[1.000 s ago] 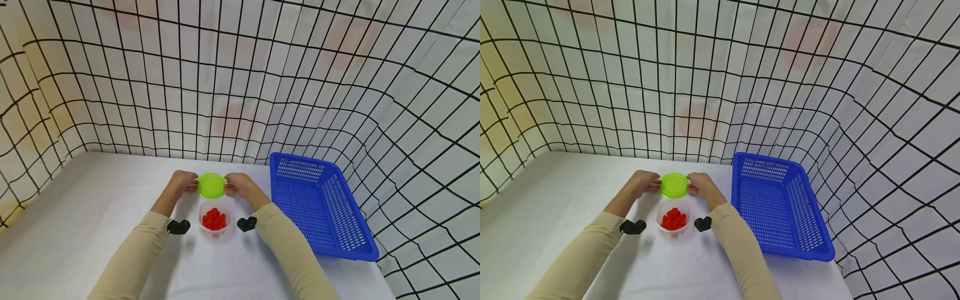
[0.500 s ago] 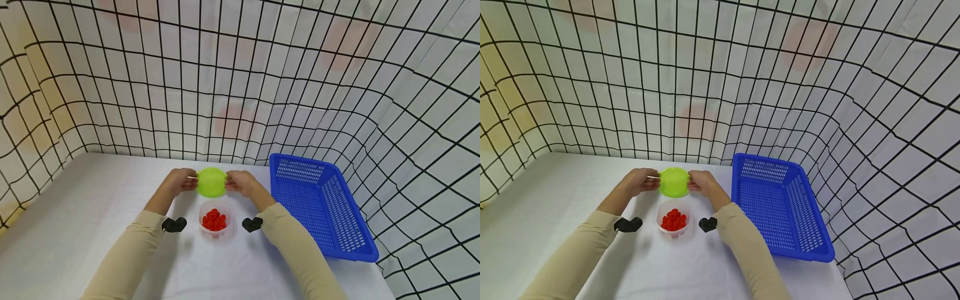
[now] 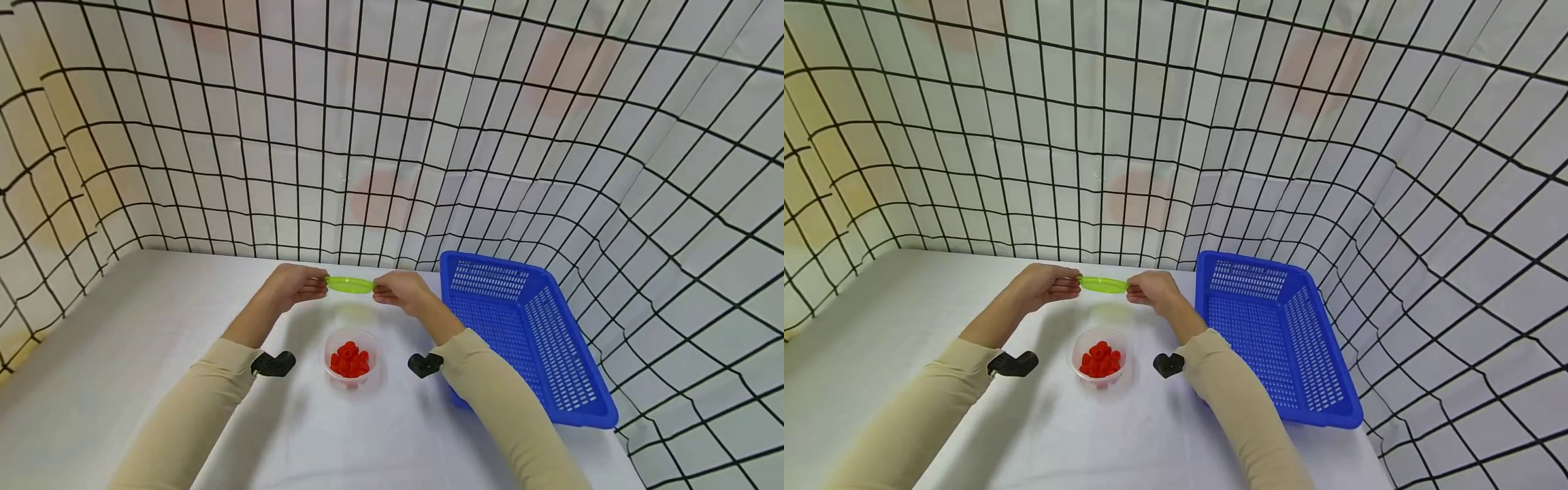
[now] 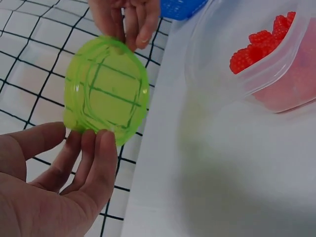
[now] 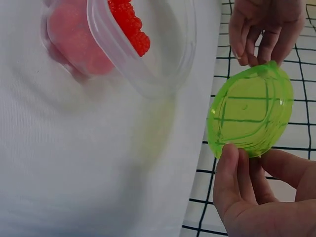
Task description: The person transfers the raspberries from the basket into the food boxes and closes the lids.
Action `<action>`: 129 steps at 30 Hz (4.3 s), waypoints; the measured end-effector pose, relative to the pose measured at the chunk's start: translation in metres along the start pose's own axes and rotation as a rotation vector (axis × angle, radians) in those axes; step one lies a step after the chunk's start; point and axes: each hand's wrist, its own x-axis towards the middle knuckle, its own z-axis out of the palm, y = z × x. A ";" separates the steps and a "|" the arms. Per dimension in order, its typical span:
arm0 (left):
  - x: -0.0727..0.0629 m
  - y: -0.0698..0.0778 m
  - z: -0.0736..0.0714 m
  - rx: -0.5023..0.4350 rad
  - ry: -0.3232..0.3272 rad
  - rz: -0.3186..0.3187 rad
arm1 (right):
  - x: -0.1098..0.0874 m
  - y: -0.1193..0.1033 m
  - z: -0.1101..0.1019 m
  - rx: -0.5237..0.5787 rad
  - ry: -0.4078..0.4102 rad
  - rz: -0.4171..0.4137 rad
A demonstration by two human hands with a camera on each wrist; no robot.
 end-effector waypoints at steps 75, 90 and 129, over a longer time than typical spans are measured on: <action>-0.080 -0.052 0.006 0.383 -0.257 0.044 | -0.091 0.045 -0.004 -0.522 -0.207 -0.017; -0.076 -0.049 0.008 0.378 -0.234 0.040 | -0.085 0.043 -0.004 -0.460 -0.224 0.009; -0.071 -0.048 0.004 0.347 -0.261 0.015 | -0.074 0.040 -0.002 -0.411 -0.246 0.077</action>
